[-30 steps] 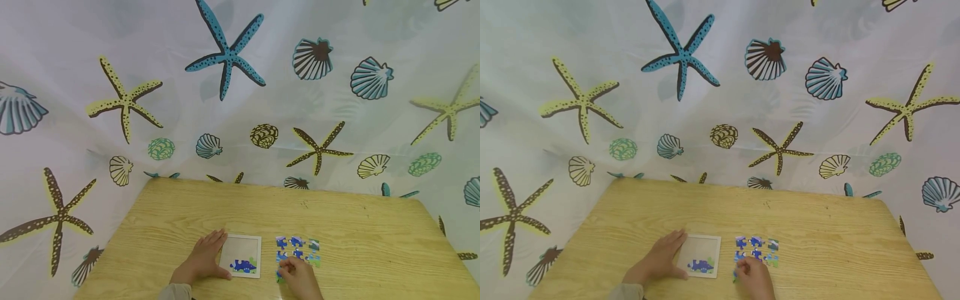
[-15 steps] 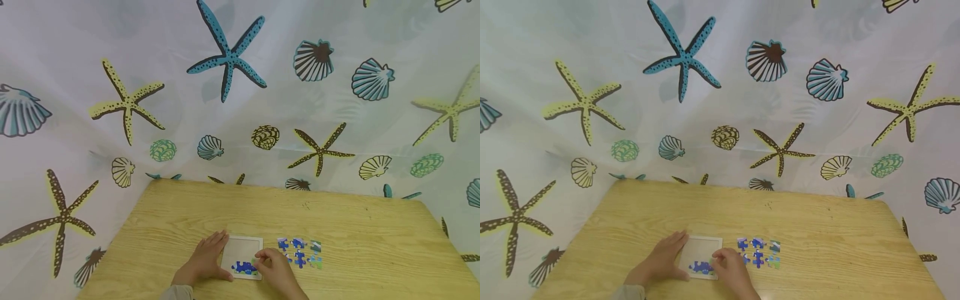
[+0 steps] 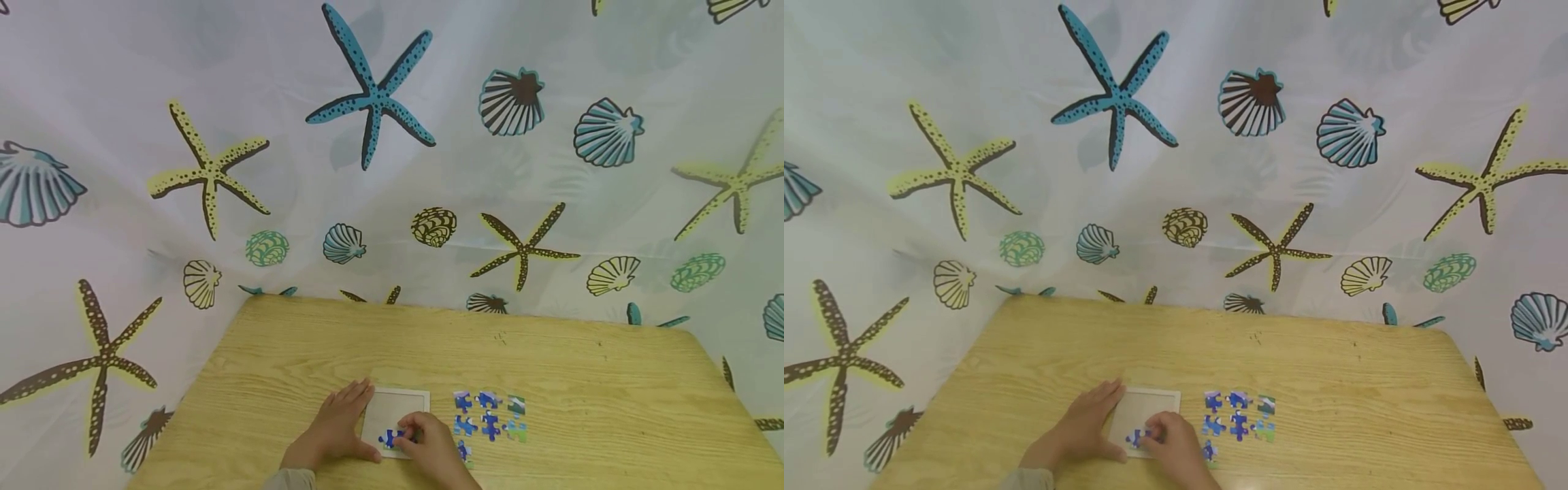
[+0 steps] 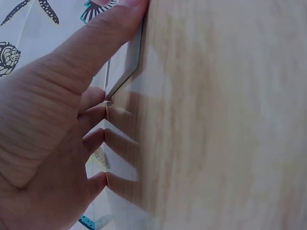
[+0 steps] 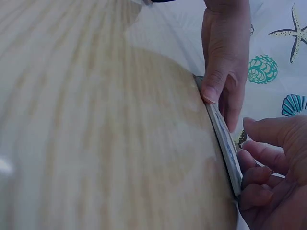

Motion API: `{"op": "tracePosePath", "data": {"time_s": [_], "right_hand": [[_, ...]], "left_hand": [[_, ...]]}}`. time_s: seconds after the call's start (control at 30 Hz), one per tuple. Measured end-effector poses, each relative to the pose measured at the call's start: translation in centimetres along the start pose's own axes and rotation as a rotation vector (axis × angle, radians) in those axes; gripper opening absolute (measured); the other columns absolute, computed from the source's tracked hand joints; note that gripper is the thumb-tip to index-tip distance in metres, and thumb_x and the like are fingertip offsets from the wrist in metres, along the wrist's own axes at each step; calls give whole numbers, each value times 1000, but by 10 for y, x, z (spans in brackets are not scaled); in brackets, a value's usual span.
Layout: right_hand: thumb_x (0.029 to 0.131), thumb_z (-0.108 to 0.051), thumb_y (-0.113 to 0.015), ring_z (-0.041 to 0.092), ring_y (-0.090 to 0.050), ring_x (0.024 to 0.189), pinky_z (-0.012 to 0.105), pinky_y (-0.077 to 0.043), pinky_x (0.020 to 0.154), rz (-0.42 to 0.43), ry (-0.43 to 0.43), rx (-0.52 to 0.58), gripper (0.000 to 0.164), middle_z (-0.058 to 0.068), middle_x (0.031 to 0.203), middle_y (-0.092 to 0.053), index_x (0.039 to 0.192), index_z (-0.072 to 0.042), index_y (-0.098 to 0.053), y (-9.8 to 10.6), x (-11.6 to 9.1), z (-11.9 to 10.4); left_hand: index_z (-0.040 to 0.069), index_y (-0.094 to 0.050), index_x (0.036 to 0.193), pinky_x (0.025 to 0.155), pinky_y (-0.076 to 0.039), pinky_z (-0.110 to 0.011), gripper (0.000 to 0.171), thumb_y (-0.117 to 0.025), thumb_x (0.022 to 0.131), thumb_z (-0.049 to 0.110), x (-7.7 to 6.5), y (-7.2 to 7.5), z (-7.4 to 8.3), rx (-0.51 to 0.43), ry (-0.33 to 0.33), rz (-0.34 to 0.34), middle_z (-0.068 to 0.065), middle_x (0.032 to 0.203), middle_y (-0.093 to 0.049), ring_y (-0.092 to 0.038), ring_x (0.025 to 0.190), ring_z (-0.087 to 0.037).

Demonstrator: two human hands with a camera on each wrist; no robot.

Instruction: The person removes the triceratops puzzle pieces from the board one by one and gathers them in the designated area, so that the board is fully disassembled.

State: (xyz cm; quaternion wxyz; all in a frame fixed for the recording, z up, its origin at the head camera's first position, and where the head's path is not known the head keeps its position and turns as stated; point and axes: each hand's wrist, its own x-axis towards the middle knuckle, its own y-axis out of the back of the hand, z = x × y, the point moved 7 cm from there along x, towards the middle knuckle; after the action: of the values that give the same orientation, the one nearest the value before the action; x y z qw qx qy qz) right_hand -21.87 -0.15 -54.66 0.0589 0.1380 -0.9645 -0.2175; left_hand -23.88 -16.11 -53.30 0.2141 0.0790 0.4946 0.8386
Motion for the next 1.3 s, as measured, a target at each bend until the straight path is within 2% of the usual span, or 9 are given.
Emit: {"op": "tracePosePath", "data": {"time_s": [0.17, 0.47, 0.67, 1.0, 1.3], "right_hand": [[78, -13, -76, 4, -46, 67, 20, -41, 59, 24, -8, -73, 17, -6, 75, -52, 91, -5, -67, -4, 0, 1], [75, -11, -78, 6, -45, 69, 24, -41, 60, -10, -19, -239, 20, -6, 77, -49, 91, -7, -67, -5, -1, -11], [76, -11, -77, 7, -45, 68, 24, -39, 59, -22, -29, -262, 19, -4, 77, -48, 90, -7, -65, -3, -2, -17], [75, -11, -77, 8, -46, 68, 26, -39, 58, 3, -37, -274, 21, -4, 78, -48, 90, -12, -61, -5, -1, -14], [75, -13, -77, 9, -50, 72, 27, -44, 62, 28, -33, -340, 21, -5, 83, -49, 89, -14, -61, -5, -2, -17]], "left_hand": [[-4, -35, 143, 105, -15, -68, 116, -81, 57, 58, -1, 1, 1, -1, -2, 3, -20, 152, -27, -21, 139, -42], [-2, -33, 144, 105, -14, -68, 116, -81, 58, 58, -1, 0, -2, -6, 1, 5, -18, 153, -26, -21, 139, -41], [-2, -33, 144, 106, -12, -67, 116, -81, 58, 58, 0, -1, -2, -22, 7, 0, -18, 153, -25, -20, 140, -40], [-1, -32, 145, 107, -12, -67, 116, -82, 57, 57, 0, 0, -2, -30, 16, -3, -18, 153, -24, -19, 140, -40], [-2, -32, 145, 106, -12, -67, 116, -82, 58, 56, -1, 0, 1, -41, 13, -11, -19, 153, -24, -19, 140, -41]]}}
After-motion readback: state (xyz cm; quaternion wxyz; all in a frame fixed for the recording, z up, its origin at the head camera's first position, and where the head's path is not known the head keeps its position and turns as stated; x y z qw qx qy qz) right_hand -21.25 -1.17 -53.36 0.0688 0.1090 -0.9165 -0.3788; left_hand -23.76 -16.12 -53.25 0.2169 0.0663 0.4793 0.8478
